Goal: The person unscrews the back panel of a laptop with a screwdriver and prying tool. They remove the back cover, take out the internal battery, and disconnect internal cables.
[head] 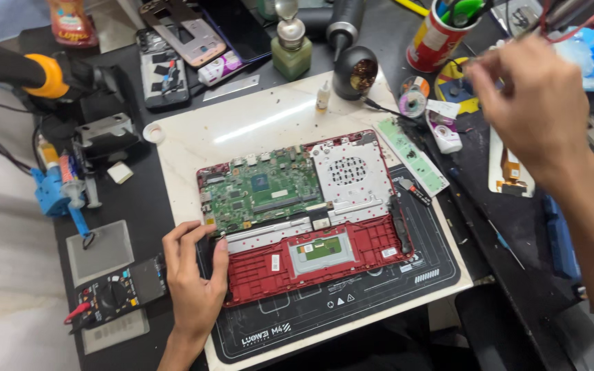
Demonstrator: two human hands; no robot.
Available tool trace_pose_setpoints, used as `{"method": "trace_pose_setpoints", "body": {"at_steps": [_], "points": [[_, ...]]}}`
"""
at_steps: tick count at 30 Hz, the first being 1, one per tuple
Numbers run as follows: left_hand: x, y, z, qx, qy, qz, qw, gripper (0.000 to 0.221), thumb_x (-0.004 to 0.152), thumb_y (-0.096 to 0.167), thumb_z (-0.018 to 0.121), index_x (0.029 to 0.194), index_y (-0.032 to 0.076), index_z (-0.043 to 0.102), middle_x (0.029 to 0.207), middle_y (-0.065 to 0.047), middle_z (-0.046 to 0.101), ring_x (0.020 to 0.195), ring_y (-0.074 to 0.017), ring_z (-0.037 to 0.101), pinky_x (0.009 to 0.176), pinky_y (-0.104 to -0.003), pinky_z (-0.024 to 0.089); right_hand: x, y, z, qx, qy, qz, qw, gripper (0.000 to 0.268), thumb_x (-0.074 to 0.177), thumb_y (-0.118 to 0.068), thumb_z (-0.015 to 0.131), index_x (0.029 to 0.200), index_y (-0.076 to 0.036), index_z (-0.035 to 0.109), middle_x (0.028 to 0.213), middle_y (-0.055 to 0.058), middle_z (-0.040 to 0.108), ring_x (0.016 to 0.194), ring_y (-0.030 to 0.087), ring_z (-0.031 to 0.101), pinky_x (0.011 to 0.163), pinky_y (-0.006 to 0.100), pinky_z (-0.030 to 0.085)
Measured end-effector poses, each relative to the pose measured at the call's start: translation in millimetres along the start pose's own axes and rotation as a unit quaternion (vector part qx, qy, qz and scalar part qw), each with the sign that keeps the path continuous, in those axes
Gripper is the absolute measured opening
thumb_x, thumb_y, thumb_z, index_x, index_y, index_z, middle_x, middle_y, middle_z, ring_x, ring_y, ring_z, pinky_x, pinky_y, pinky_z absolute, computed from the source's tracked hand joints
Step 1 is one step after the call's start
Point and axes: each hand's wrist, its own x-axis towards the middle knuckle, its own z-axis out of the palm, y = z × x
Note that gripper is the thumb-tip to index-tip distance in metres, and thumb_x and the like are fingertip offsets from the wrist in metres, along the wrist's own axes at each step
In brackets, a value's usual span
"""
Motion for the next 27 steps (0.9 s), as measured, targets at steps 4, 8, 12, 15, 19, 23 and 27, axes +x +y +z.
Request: {"method": "trace_pose_setpoints", "body": {"at_steps": [4, 8, 12, 15, 19, 23, 27], "points": [[-0.3, -1.1, -1.1, -0.012, -0.001, -0.001, 1.0, 0.024, 0.093, 0.009, 0.069, 0.115, 0.001, 0.065, 0.123, -0.019, 0.056, 0.114, -0.0338, 0.061, 0.096, -0.042, 0.051, -48.8, 3.3, -4.6, 0.014, -0.211, 0.132, 0.968, 0.018, 0.095, -0.022, 0.076, 0.103, -0.006, 0.074, 0.093, 0.011, 0.074, 0.072, 0.024, 0.071, 0.063, 0.039, 0.055], [1.6, -1.4, -1.3, -0.019, -0.002, 0.0, 1.0, 0.023, 0.094, 0.012, 0.07, 0.114, 0.002, 0.065, 0.124, -0.019, 0.056, 0.114, -0.0338, 0.062, 0.095, -0.042, 0.052, -91.6, 36.1, 10.1, -0.035, -0.322, 0.19, 0.927, 0.033, 0.086, -0.032, 0.08, 0.11, -0.01, 0.072, 0.085, 0.012, 0.076, 0.072, 0.022, 0.075, 0.067, 0.038, 0.059], [4.7, 2.3, -2.6, -0.018, -0.017, 0.017, 1.0, 0.025, 0.095, 0.013, 0.069, 0.116, 0.001, 0.065, 0.127, -0.021, 0.053, 0.118, -0.0354, 0.061, 0.098, -0.044, 0.051, -125.5, 58.3, 17.9, -0.042, -0.379, 0.215, 0.899, 0.046, 0.083, -0.036, 0.085, 0.117, -0.011, 0.067, 0.081, 0.008, 0.073, 0.073, 0.021, 0.073, 0.068, 0.036, 0.061], [7.9, 6.3, -6.5, -0.017, -0.027, 0.006, 0.999, 0.025, 0.094, 0.014, 0.069, 0.116, 0.002, 0.065, 0.127, -0.021, 0.052, 0.117, -0.0353, 0.06, 0.096, -0.044, 0.051, -134.4, 61.2, 23.2, 0.008, -0.397, 0.24, 0.886, 0.042, 0.085, -0.032, 0.084, 0.117, -0.011, 0.066, 0.08, 0.007, 0.071, 0.073, 0.021, 0.072, 0.067, 0.037, 0.062], [14.5, 7.5, -11.0, -0.021, -0.001, 0.013, 1.0, 0.022, 0.095, 0.013, 0.069, 0.114, 0.002, 0.066, 0.126, -0.021, 0.054, 0.117, -0.035, 0.061, 0.096, -0.044, 0.051, -128.0, 52.6, 20.0, 0.007, -0.41, 0.212, 0.887, 0.034, 0.088, -0.025, 0.082, 0.114, -0.01, 0.067, 0.082, 0.006, 0.072, 0.076, 0.019, 0.072, 0.071, 0.035, 0.062], [27.4, 1.4, -10.3, -0.066, 0.027, 0.0, 0.997, 0.018, 0.096, 0.013, 0.067, 0.111, 0.002, 0.068, 0.122, -0.018, 0.057, 0.111, -0.0307, 0.064, 0.09, -0.04, 0.054, -105.3, 27.4, 9.5, 0.017, -0.363, 0.227, 0.903, 0.035, 0.09, -0.017, 0.079, 0.121, -0.008, 0.065, 0.089, 0.008, 0.073, 0.078, 0.02, 0.075, 0.074, 0.034, 0.063], [41.6, -3.5, 1.1, -0.121, 0.07, -0.022, 0.99, 0.013, 0.1, 0.011, 0.064, 0.107, 0.002, 0.069, 0.112, -0.012, 0.062, 0.106, -0.0244, 0.066, 0.091, -0.037, 0.055, -76.2, -13.1, 0.5, 0.172, -0.32, 0.238, 0.901, 0.031, 0.093, -0.012, 0.072, 0.119, -0.004, 0.06, 0.098, 0.013, 0.074, 0.086, 0.021, 0.079, 0.077, 0.034, 0.064]]}}
